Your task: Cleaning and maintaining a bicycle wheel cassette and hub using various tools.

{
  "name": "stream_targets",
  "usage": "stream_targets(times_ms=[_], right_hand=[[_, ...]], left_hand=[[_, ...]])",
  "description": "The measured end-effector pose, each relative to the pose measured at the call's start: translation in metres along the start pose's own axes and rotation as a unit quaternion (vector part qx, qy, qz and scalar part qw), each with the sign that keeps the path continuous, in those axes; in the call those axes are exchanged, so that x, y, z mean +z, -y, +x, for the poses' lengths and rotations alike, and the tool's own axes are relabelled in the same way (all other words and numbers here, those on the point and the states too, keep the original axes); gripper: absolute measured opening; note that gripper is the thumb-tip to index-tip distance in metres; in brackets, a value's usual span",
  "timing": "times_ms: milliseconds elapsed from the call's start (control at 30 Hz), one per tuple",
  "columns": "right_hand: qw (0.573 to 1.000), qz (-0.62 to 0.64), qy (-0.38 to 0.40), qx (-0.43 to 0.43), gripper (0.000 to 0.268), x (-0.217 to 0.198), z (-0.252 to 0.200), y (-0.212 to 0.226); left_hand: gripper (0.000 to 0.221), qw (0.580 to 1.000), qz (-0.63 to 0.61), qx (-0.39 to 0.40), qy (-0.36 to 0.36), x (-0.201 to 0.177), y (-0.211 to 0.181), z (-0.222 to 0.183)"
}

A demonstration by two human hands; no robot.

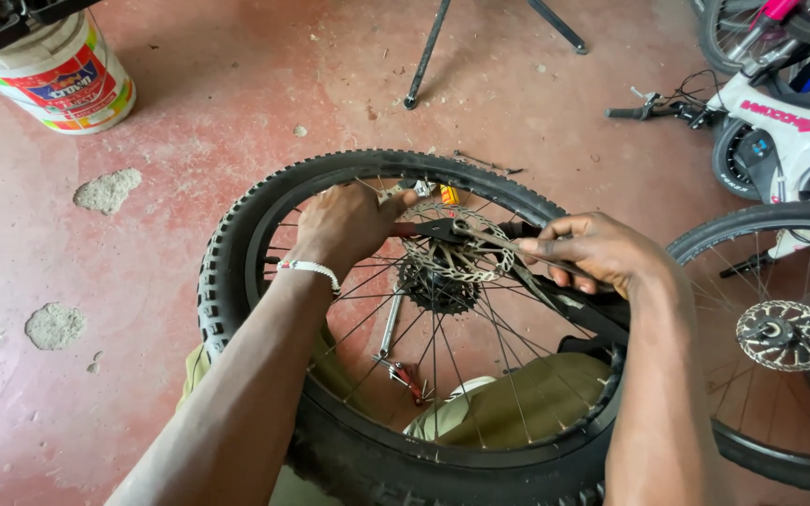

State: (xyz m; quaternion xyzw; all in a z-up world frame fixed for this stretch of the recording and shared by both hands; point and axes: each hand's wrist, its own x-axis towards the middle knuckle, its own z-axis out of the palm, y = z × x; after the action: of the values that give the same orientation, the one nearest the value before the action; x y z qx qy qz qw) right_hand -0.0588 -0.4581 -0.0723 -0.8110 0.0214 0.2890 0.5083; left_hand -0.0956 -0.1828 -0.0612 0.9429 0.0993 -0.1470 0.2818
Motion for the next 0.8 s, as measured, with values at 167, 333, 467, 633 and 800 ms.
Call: stream_targets(times_ms=[167,333,467,633,800], right_hand=[[0.966,-0.176,-0.183,0.046,0.043,-0.004,0.012,-0.015],[0.911,-0.218,-0.35,-0.002,0.024,0.006,0.02,-0.016],[0.796,-0.219,-0.558,-0.083,0.035,0.003,0.053,-0.055],[0.848,-0.156,-0.5,-0.084,0.039,0.01,0.056,-0.057],[0.977,-0.022,-0.211,-0.022,0.066,0.016,0.033,-0.023]], left_hand=[[0.048,0.995,0.04,-0.055,-0.075,0.015,0.01,0.013],[0.055,0.995,0.041,-0.01,-0.089,0.008,-0.001,-0.003],[0.059,0.99,0.09,0.019,-0.111,0.012,0.011,0.002],[0.055,0.988,0.082,0.033,-0.123,0.015,0.013,0.007],[0.048,0.991,0.057,0.027,-0.119,0.006,0.003,0.006]])
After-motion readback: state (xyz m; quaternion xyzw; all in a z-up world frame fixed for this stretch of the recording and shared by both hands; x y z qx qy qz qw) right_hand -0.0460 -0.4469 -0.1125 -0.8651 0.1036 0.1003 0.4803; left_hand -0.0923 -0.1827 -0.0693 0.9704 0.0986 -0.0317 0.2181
